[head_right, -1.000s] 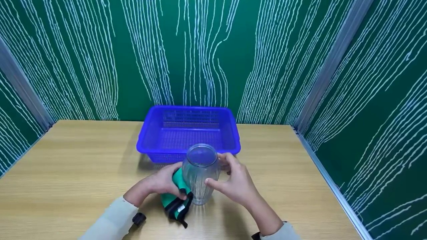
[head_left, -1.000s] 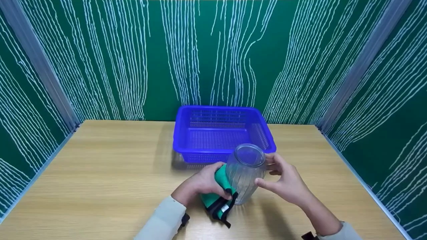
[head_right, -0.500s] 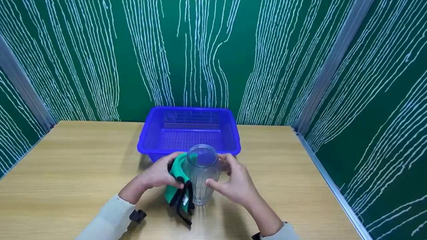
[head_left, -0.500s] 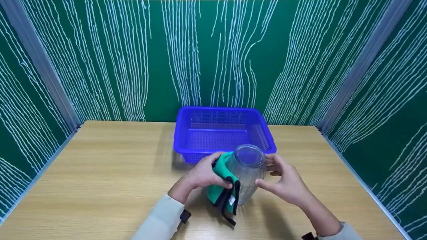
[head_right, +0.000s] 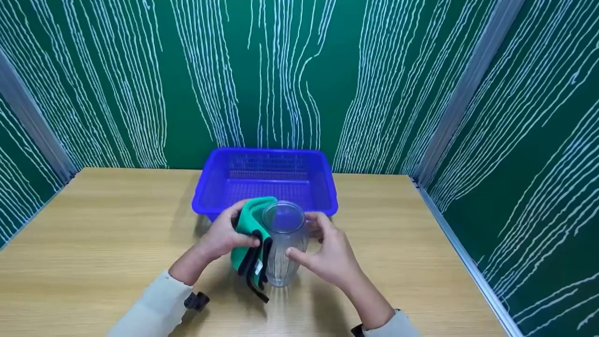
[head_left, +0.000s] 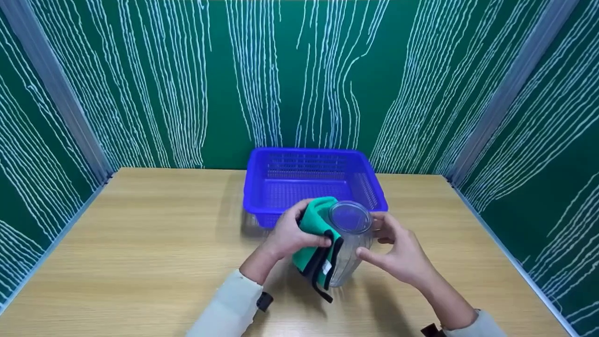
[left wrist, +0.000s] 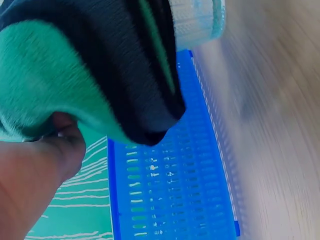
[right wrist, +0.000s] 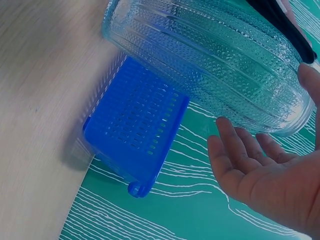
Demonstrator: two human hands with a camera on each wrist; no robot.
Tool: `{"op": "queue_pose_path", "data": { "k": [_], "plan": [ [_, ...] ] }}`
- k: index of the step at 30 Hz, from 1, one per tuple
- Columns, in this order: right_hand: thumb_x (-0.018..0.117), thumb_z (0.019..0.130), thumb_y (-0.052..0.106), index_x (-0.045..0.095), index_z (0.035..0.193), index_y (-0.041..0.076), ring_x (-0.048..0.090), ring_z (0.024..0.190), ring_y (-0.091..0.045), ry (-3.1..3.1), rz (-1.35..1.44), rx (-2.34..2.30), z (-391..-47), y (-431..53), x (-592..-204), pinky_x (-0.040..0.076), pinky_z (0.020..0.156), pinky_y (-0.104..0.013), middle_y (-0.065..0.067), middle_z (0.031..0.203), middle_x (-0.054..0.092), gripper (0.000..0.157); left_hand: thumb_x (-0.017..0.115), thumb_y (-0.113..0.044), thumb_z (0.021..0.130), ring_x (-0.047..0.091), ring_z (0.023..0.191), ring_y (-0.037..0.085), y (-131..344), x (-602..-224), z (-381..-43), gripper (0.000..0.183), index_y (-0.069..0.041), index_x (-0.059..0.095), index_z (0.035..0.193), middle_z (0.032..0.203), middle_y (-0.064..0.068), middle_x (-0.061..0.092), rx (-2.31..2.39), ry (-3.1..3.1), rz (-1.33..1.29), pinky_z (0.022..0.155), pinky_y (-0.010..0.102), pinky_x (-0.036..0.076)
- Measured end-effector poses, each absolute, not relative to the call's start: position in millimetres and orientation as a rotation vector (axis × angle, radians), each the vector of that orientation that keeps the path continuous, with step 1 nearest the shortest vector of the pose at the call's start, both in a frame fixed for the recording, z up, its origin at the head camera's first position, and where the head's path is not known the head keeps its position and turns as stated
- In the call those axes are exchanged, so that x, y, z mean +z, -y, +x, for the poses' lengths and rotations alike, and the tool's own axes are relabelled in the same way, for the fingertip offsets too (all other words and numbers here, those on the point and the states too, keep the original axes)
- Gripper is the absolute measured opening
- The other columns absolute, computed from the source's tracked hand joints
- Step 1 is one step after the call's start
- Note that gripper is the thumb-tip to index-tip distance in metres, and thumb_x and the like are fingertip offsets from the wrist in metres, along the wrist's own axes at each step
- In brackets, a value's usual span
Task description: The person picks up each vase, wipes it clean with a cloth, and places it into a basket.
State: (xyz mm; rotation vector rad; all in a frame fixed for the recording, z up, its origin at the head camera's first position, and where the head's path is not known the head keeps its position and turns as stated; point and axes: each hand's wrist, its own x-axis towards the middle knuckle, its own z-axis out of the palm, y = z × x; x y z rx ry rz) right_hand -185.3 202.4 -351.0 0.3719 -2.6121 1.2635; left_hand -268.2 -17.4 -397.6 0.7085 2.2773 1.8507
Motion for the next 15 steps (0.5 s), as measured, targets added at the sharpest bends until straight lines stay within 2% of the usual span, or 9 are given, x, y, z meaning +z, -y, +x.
{"op": "queue_pose_path", "data": {
  "k": [7,15],
  "plan": [
    [0.077,0.064,0.021,0.048,0.11,0.006,0.057,0.091,-0.019,2.617,0.34,1.282,-185.5,-201.7,-349.3,0.044,0.081,-0.042,-0.004,0.099,0.06,0.056,0.082,-0.036,0.053,0.049,0.102,0.01,14.2,-397.2,-268.0,0.076,-0.044,0.042,0.118,0.11,-0.015,0.055,1.858,-2.263,0.708,0.087,0.037,0.038],
    [0.078,0.063,0.022,0.053,0.105,0.007,0.057,0.089,-0.014,2.606,0.35,1.292,-186.8,-203.6,-351.5,0.045,0.079,-0.033,0.0,0.097,0.061,0.051,0.081,-0.034,0.056,0.047,0.105,0.01,10.5,-404.2,-269.4,0.079,-0.048,0.038,0.12,0.112,-0.016,0.052,1.828,-2.221,0.729,0.089,0.038,0.036]
  ]
}}
